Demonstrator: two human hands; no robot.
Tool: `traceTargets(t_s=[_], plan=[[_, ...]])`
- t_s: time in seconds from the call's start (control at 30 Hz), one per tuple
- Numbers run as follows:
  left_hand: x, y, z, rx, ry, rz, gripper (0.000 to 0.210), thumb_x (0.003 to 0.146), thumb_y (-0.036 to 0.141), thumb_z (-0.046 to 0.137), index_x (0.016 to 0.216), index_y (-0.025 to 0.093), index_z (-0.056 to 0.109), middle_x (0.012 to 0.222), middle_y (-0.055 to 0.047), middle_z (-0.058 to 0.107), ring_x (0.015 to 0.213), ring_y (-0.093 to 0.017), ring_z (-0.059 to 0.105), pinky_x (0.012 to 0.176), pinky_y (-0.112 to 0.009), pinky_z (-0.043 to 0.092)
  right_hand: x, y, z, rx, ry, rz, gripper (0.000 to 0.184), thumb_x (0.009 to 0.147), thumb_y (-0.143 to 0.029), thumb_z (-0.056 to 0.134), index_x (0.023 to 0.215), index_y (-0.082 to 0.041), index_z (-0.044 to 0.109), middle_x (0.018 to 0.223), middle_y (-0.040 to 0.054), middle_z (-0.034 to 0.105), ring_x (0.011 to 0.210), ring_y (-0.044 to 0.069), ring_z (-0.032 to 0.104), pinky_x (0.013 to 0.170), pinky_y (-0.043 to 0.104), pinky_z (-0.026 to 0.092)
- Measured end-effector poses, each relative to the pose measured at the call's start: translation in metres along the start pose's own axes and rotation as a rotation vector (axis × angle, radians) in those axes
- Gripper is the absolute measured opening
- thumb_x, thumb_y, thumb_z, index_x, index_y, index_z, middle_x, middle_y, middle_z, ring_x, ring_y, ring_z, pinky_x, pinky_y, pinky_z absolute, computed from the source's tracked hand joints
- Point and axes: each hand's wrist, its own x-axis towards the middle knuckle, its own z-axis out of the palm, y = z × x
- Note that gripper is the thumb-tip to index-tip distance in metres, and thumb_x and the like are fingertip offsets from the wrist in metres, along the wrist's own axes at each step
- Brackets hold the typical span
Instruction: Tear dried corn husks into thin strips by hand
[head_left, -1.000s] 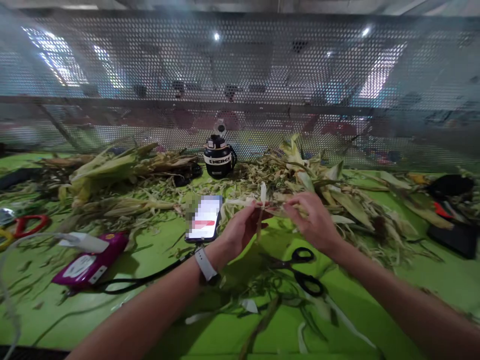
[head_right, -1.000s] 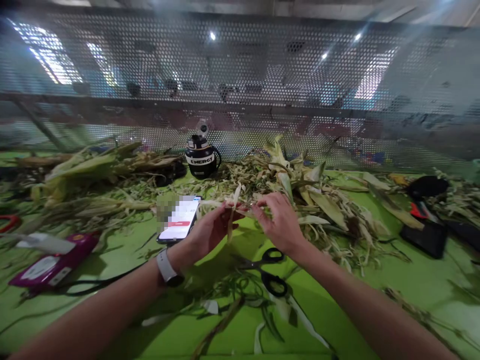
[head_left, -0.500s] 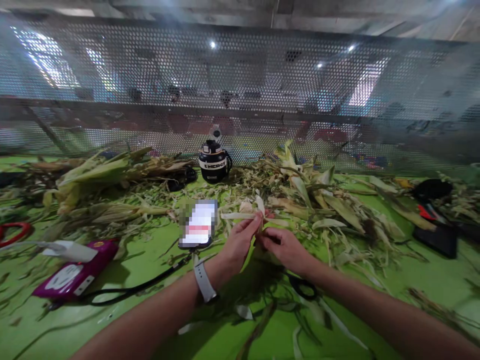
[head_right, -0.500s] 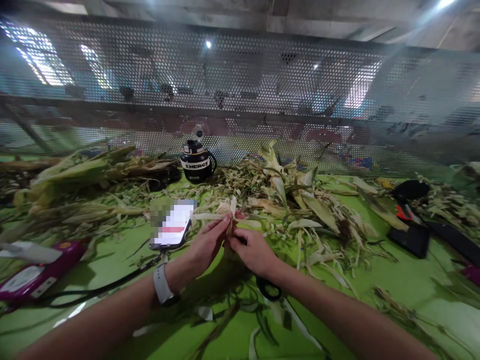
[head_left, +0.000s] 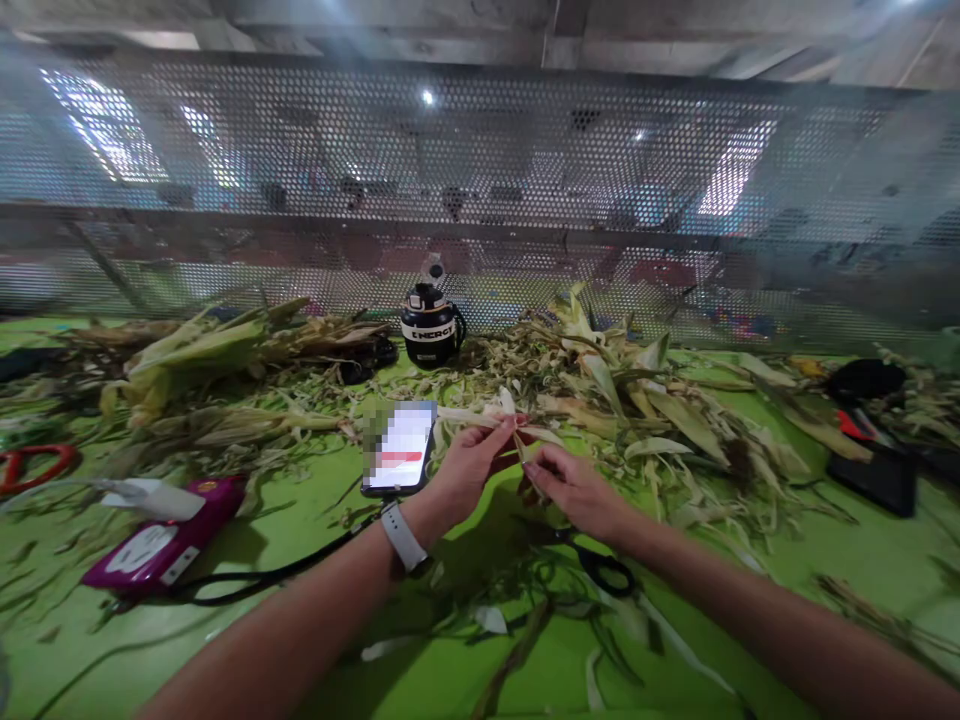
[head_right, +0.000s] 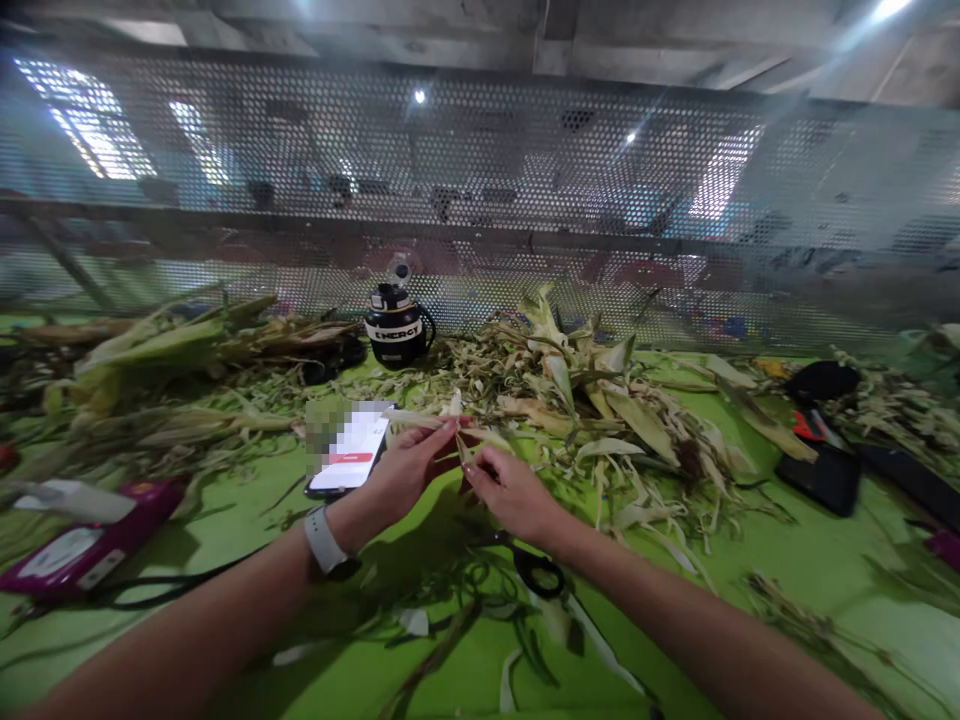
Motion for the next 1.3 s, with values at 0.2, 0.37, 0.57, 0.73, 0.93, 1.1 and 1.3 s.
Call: traceTargets(t_s=[0.2, 0.37, 0.57, 0.73, 0.93, 1.1, 1.3], plan=[[0.003, 0.001, -0.005, -0.006, 0.043, 0.015, 0.03, 0.057, 0.03, 0.079, 0.08, 0.016, 0.067, 0.08, -0.001, 0.066, 0.077, -0.014, 0.059, 0.07, -0.024, 0.045, -0.005, -0.004, -0.004, -0.511, 0.09, -0.179, 0.028, 0.094, -0.033, 0.038, 0.076, -0.018, 0.054, 0.065, 0.0023, 0.059, 0.059, 0.016, 0.054, 0.056, 0.026, 0.039], [0.003, 0.001, -0.003, 0.152, -0.034, 0.086, 0.024, 0.061, 0.03, 0.075, 0.08, 0.016, 0.067, 0.075, 0.0, 0.063, 0.071, -0.013, 0.054, 0.068, -0.023, 0.043, -0.005, -0.011, -0.018, -0.871, 0.251, -0.453, 0.028, 0.094, -0.03, 0.04, 0.079, -0.017, 0.06, 0.076, 0.008, 0.061, 0.073, 0.02, 0.054, 0.069, 0.032, 0.04], [0.0, 0.001, -0.001, 0.196, -0.18, -0.005, 0.023, 0.059, 0.023, 0.074, 0.08, 0.017, 0.067, 0.076, -0.001, 0.066, 0.076, -0.015, 0.056, 0.074, -0.026, 0.042, 0.005, -0.006, -0.031, -0.509, 0.284, -0.304, 0.018, 0.089, -0.035, 0.049, 0.083, -0.019, 0.055, 0.083, 0.0058, 0.062, 0.081, 0.019, 0.058, 0.072, 0.03, 0.044], [0.0, -0.003, -0.004, 0.09, -0.161, -0.081, 0.016, 0.064, 0.015, 0.066, 0.079, 0.019, 0.069, 0.073, 0.001, 0.066, 0.073, -0.013, 0.057, 0.07, -0.022, 0.042, 0.006, 0.0, -0.026, -0.405, 0.248, -0.155, 0.022, 0.089, -0.04, 0.047, 0.083, -0.019, 0.053, 0.08, 0.0052, 0.065, 0.075, 0.019, 0.061, 0.068, 0.029, 0.045], [-0.002, 0.002, 0.001, 0.136, -0.266, -0.016, 0.025, 0.063, 0.032, 0.076, 0.08, 0.015, 0.068, 0.077, -0.003, 0.068, 0.071, -0.013, 0.058, 0.072, -0.025, 0.044, 0.004, 0.001, -0.019, -0.206, 0.214, 0.011, 0.023, 0.088, -0.043, 0.045, 0.087, -0.02, 0.049, 0.068, 0.0002, 0.063, 0.05, 0.014, 0.058, 0.047, 0.023, 0.041], [0.003, 0.001, -0.002, 0.154, -0.198, 0.007, 0.031, 0.059, 0.034, 0.079, 0.08, 0.015, 0.067, 0.075, -0.002, 0.068, 0.065, -0.012, 0.057, 0.067, -0.024, 0.044, 0.003, 0.001, -0.017, -0.219, 0.264, 0.022, 0.037, 0.087, -0.046, 0.046, 0.11, -0.016, 0.045, 0.056, -0.0035, 0.057, 0.049, 0.015, 0.055, 0.047, 0.024, 0.04], [0.005, 0.003, -0.005, 0.147, -0.084, 0.034, 0.034, 0.057, 0.033, 0.08, 0.08, 0.014, 0.063, 0.071, -0.001, 0.065, 0.064, -0.012, 0.057, 0.066, -0.024, 0.043, 0.0, 0.002, -0.016, -0.676, 0.333, -0.236, 0.035, 0.089, -0.034, 0.047, 0.12, -0.015, 0.046, 0.08, 0.0067, 0.063, 0.064, 0.019, 0.059, 0.059, 0.029, 0.042]])
